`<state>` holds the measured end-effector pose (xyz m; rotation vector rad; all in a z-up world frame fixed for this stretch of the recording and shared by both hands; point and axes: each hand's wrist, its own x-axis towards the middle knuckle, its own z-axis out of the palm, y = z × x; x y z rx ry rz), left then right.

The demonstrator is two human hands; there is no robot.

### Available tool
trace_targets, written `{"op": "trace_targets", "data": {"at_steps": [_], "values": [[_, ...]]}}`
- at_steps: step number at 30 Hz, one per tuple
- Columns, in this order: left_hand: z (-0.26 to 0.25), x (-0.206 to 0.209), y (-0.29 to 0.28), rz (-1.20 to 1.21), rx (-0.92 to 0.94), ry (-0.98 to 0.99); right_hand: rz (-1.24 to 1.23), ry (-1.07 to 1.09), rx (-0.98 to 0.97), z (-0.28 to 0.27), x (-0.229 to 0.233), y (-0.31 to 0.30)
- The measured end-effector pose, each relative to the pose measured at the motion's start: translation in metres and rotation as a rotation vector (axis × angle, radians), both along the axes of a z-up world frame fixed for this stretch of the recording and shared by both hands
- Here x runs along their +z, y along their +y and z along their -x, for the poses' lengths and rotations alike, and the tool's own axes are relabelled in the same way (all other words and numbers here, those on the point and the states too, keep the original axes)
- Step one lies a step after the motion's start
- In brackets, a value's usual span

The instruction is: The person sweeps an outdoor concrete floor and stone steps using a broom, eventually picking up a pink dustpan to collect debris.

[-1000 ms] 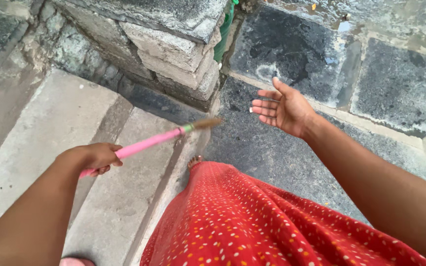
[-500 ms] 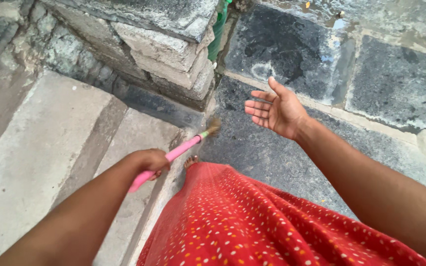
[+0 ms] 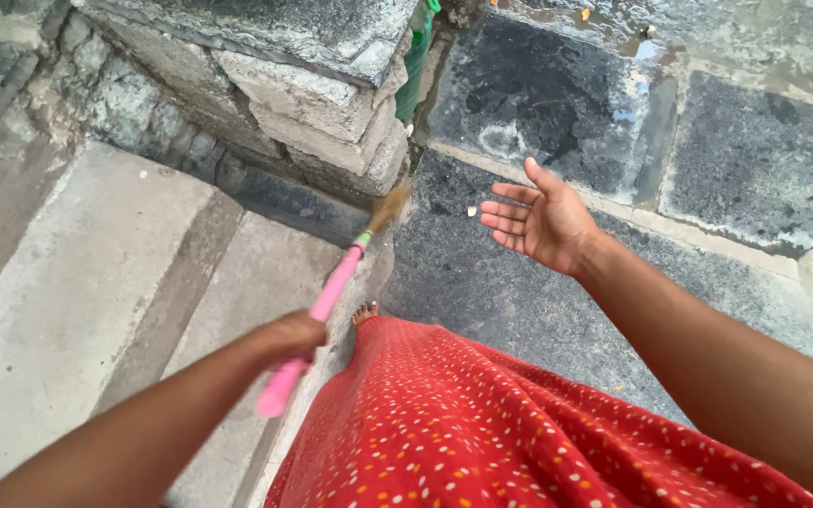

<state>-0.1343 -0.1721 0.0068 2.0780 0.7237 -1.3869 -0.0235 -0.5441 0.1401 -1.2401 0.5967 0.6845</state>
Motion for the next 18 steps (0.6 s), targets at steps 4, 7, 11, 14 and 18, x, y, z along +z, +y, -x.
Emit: {"op": "trace_targets", "data": {"at_steps": [4,7,11,14,18], "values": [[-0.015,-0.022,-0.019,0.32,0.195,0.225,-0.006,-0.015,0.036,-0.003,0.001,0.008],[-0.027,-0.005,0.002,0.404,0.076,0.33,-0.038,-0.024,0.054,-0.005,-0.001,0.006],[-0.028,0.038,0.051,0.693,0.268,0.409,-0.016,-0.021,0.044,-0.005,-0.003,-0.005],[-0.037,0.052,0.087,0.583,0.419,0.348,0.011,0.003,0.021,0.002,-0.006,-0.012],[-0.055,0.038,0.128,0.448,0.565,0.28,0.031,0.028,0.026,0.01,-0.012,-0.013]]}}
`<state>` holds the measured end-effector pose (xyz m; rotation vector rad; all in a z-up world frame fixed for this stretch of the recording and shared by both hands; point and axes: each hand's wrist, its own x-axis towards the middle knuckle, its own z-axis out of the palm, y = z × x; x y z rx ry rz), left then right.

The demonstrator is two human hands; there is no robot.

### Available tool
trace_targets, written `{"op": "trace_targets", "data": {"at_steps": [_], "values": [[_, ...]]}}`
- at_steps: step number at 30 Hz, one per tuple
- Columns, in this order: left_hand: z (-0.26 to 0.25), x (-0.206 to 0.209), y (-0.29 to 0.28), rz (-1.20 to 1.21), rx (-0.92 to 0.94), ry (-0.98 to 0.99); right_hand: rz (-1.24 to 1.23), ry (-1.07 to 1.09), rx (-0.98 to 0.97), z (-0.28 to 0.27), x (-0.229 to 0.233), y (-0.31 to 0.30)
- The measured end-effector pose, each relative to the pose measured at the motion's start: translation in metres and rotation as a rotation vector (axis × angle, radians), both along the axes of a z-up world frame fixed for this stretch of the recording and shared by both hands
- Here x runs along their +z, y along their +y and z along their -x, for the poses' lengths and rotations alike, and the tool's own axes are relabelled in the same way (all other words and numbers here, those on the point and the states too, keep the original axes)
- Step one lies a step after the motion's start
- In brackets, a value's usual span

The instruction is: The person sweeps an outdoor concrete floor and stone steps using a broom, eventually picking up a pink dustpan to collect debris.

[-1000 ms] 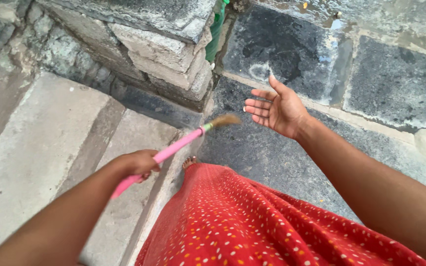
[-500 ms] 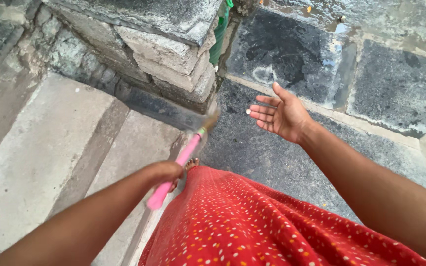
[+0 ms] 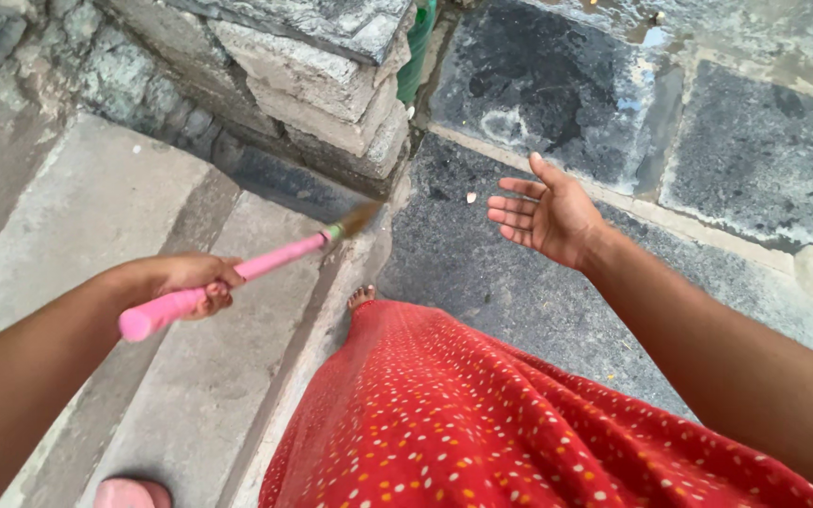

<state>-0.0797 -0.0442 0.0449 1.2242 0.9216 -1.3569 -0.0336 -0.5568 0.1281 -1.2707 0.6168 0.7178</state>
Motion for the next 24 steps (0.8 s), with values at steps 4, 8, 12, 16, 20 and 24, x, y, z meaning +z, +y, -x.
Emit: {"op": "trace_targets", "data": {"at_steps": [4,8,12,16,20,24], "values": [[-0.004,-0.044,-0.018,0.018,-0.177,-0.154,-0.014,0.018,0.025,0.001,-0.001,0.011],[-0.003,-0.109,-0.108,0.07,-0.273,-0.067,0.003,-0.02,0.052,-0.002,0.002,0.023],[-0.005,-0.078,-0.104,0.108,-0.424,-0.192,0.005,-0.039,0.075,-0.007,0.008,0.024],[0.006,-0.003,-0.042,0.356,-0.121,-0.105,0.012,-0.046,0.044,-0.007,0.01,0.014],[0.014,0.014,-0.019,0.124,-0.071,-0.113,0.041,-0.031,0.009,-0.002,0.01,0.0],[0.021,-0.03,-0.03,-0.115,-0.204,-0.31,0.061,0.001,0.009,0.005,0.006,0.003]]}}
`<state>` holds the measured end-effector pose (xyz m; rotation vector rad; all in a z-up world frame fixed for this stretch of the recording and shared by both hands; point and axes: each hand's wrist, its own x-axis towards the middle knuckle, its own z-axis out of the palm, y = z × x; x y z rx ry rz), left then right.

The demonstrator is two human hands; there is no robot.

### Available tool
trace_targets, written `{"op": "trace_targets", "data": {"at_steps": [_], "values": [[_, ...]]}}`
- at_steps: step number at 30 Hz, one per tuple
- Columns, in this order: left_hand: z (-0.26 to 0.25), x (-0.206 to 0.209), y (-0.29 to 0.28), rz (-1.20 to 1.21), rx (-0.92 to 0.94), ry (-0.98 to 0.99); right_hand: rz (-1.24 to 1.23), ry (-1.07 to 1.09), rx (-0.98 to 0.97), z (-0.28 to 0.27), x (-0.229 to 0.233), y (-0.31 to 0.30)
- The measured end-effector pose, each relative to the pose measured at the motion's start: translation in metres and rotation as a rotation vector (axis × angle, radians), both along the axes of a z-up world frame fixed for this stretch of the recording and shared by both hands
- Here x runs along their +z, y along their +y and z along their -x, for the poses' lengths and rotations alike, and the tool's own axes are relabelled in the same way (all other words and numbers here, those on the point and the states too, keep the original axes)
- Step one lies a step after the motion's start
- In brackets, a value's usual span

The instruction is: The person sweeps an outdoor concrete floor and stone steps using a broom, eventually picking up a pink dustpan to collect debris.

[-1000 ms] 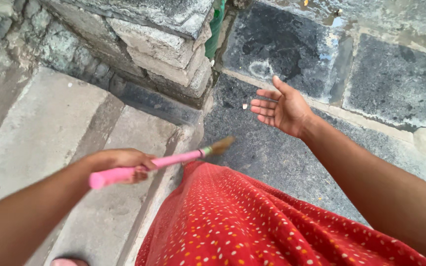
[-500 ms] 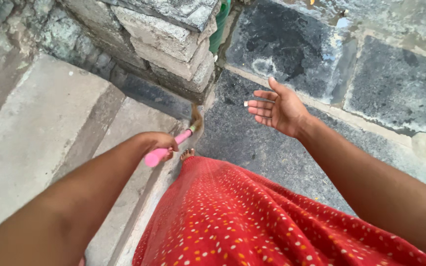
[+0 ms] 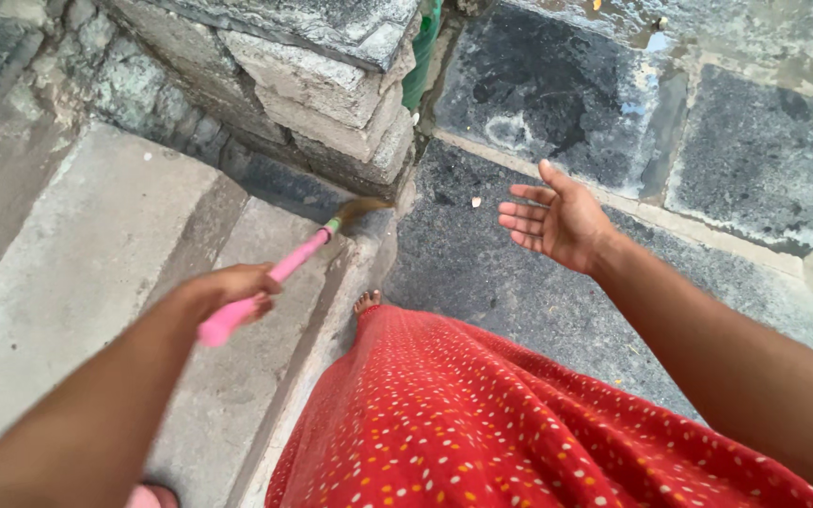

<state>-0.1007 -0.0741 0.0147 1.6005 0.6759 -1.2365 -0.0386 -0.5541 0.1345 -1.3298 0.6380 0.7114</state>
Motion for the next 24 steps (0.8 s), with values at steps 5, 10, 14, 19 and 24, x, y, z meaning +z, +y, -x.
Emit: {"op": "trace_targets", "data": {"at_steps": [5,10,14,19,24], "values": [[-0.004,-0.091,-0.074,0.191,-0.188,0.191,-0.016,0.014,0.025,0.001,-0.005,0.011],[0.012,-0.041,-0.076,0.371,-0.098,0.188,-0.029,-0.022,0.027,-0.007,-0.003,0.013],[0.008,0.029,-0.018,0.519,0.166,0.211,-0.008,-0.019,0.007,-0.007,0.001,0.005],[-0.011,0.024,0.024,0.172,0.176,0.107,0.016,0.016,-0.024,-0.006,-0.001,0.004],[-0.062,-0.018,0.035,0.173,0.341,0.316,-0.004,0.043,0.036,-0.008,-0.011,0.017]]}}
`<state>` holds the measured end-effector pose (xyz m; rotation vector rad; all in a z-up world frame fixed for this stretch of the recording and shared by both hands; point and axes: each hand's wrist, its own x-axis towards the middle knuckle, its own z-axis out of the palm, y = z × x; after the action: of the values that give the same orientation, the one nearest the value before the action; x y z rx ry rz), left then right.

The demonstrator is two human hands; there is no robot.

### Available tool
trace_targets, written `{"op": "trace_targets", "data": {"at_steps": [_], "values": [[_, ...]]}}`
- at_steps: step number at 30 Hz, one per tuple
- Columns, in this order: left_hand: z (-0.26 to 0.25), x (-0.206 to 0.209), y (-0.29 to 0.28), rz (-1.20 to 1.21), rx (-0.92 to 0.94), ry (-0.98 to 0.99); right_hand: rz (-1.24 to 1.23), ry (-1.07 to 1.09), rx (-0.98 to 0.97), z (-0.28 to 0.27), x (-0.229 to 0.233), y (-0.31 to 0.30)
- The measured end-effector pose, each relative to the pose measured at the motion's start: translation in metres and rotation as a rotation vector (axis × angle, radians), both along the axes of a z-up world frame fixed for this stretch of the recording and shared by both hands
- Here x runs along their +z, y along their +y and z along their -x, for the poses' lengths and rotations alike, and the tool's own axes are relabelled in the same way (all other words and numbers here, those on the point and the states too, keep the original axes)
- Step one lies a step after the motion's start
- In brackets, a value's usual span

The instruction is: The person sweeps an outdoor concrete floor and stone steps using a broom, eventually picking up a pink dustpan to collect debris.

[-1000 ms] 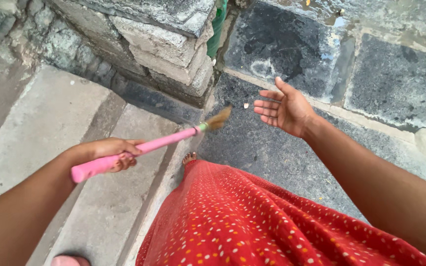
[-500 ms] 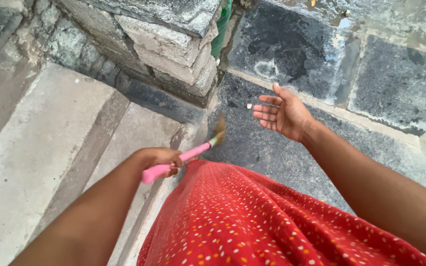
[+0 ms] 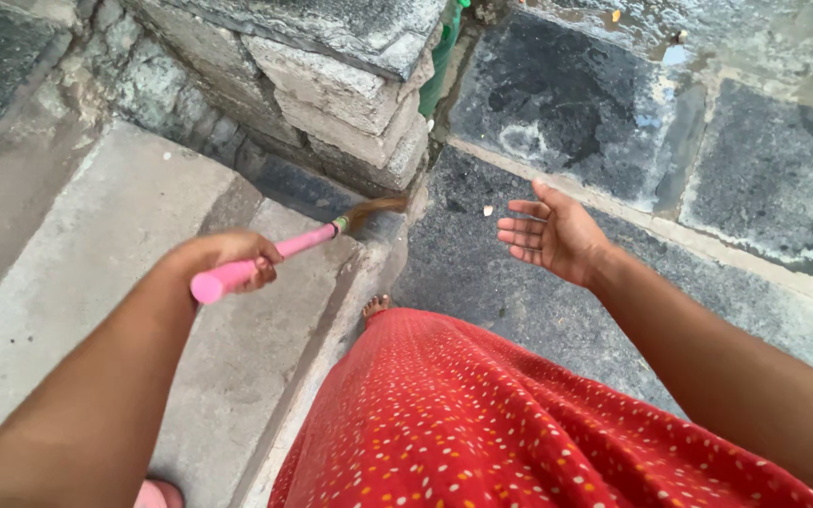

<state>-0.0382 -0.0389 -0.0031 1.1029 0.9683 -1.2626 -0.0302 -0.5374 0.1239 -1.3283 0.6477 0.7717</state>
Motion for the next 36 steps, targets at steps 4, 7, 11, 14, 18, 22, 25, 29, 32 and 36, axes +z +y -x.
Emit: {"op": "trace_targets", "data": {"at_steps": [4,7,11,14,18,22,25,29,32,36], "values": [[-0.031,0.024,0.043,0.019,-0.046,-0.047,-0.009,-0.015,0.034,-0.01,-0.004,0.015],[-0.051,0.054,0.069,-0.033,-0.017,-0.059,-0.029,-0.013,0.032,-0.018,-0.005,0.026],[-0.079,0.086,0.105,-0.269,-0.024,-0.119,-0.062,-0.016,0.042,-0.031,-0.003,0.049],[-0.101,0.089,0.137,-0.276,0.037,-0.099,-0.108,-0.021,0.064,-0.043,0.002,0.075],[-0.14,0.066,0.162,-0.27,0.069,-0.065,-0.107,-0.045,0.111,-0.062,0.008,0.113],[-0.176,0.034,0.187,-0.215,-0.015,-0.096,-0.081,-0.049,0.125,-0.081,0.007,0.136],[-0.201,0.001,0.204,-0.395,-0.021,-0.096,-0.08,-0.034,0.099,-0.091,0.001,0.144],[-0.228,-0.041,0.203,-0.542,-0.156,-0.171,-0.055,0.002,0.059,-0.103,-0.006,0.147],[-0.229,-0.079,0.177,-0.472,-0.176,-0.182,-0.045,0.006,0.037,-0.108,-0.012,0.148],[-0.212,-0.106,0.127,-0.285,-0.174,-0.155,-0.031,0.023,0.012,-0.11,-0.017,0.153]]}}
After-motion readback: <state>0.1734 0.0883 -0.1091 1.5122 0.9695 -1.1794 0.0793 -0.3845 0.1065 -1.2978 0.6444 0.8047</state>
